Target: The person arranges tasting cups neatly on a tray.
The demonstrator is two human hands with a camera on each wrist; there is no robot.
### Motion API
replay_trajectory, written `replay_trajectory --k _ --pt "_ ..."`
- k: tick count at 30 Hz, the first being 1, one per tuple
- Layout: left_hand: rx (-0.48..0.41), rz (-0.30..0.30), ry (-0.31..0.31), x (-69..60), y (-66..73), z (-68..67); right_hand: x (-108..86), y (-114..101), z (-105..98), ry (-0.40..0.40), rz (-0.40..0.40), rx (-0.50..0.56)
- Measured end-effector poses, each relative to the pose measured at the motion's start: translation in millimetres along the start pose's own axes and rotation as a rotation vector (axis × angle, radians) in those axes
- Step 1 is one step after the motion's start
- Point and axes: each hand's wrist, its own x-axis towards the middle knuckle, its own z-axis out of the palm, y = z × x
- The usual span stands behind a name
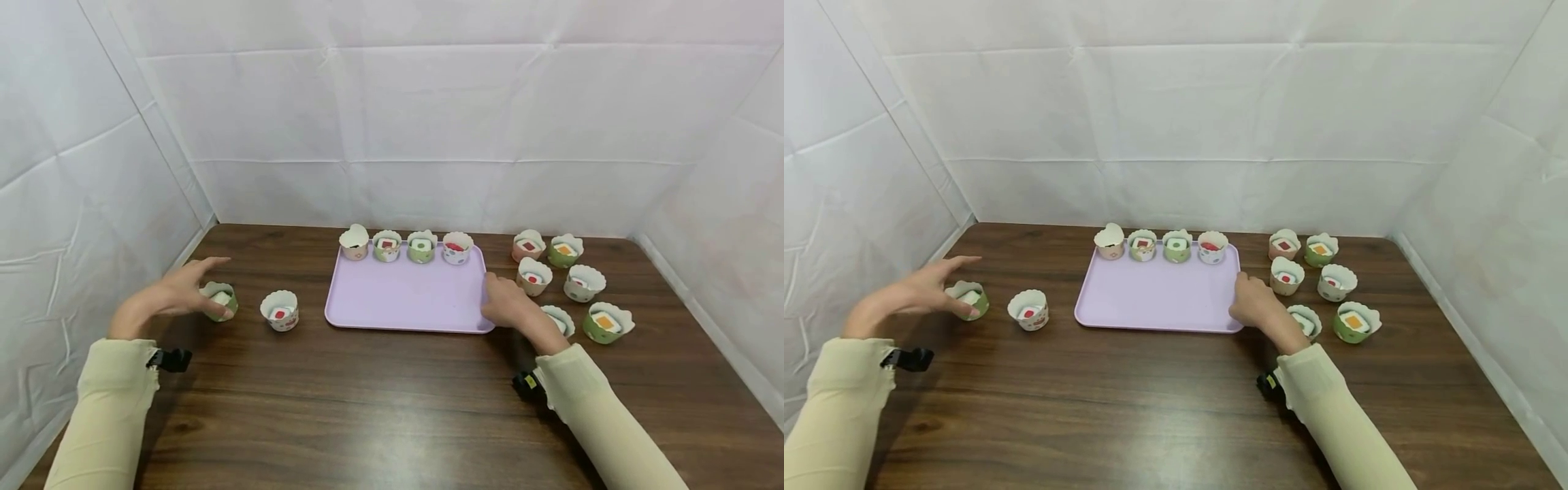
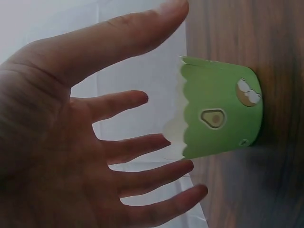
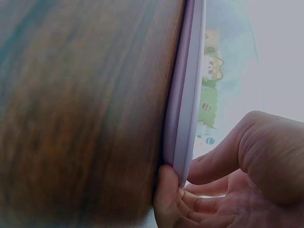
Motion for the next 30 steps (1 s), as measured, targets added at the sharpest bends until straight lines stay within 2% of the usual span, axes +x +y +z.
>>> replay_trajectory --k 8,16,22,25,30 --pt "-0.064 -0.045 -0.043 -5.5 -12.2 5.2 2.4 1 2 -0.003 0.002 0.003" --pt "0.017 -0.073 -0.033 -6.0 -13.7 5.2 2.9 1 0 -0.007 0.009 0.004" --pt "-0.036 -0.072 -0.035 -4.6 -16.3 5.1 3.7 2 2 -0.007 0.012 -0.001" --pt "-0.035 -0.061 -0.016 -3.8 -17.6 4.8 3.5 3 2 -0.004 0.015 -0.003" --pt "0.014 -0.040 0.064 -2.5 -16.1 4.9 2.8 3 1 -0.007 0.014 0.003"
